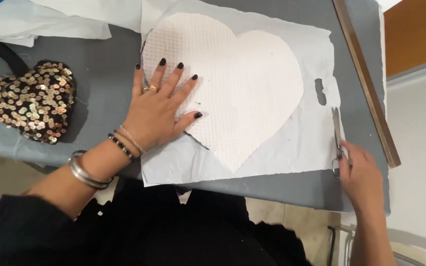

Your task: Cut a heart shape out of a plastic bag using scissors

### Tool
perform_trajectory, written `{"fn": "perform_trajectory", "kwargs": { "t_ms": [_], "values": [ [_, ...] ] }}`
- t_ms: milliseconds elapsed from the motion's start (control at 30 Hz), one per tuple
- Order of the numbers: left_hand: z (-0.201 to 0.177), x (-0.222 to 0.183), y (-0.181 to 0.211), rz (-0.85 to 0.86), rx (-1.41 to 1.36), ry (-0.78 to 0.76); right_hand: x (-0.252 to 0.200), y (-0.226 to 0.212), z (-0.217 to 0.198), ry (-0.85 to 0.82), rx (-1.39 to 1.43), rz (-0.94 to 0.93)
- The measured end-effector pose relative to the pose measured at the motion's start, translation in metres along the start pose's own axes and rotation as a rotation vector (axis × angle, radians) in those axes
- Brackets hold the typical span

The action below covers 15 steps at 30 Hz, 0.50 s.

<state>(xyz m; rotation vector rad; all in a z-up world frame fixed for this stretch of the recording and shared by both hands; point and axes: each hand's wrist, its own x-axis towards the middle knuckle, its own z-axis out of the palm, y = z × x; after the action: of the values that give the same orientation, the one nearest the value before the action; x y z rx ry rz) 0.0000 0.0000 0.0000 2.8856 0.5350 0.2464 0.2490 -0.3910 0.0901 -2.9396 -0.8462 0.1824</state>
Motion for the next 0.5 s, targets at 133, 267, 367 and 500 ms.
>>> {"fn": "perform_trajectory", "kwargs": {
  "t_ms": [133, 267, 367, 500],
  "values": [
    [-0.046, -0.033, 0.042, 0.16, -0.042, -0.07, -0.025, 0.064, 0.038, 0.062, -0.037, -0.137],
    [-0.04, -0.086, 0.08, 0.469, -0.257, 0.063, -0.032, 0.062, 0.035, 0.149, -0.073, -0.116],
    [-0.024, -0.103, 0.087, 0.482, -0.22, 0.183, -0.027, 0.04, 0.01, -0.036, -0.196, 0.091],
    [-0.013, -0.112, 0.083, 0.427, -0.18, 0.245, -0.026, 0.02, -0.015, -0.299, -0.282, 0.439]
  ]
}}
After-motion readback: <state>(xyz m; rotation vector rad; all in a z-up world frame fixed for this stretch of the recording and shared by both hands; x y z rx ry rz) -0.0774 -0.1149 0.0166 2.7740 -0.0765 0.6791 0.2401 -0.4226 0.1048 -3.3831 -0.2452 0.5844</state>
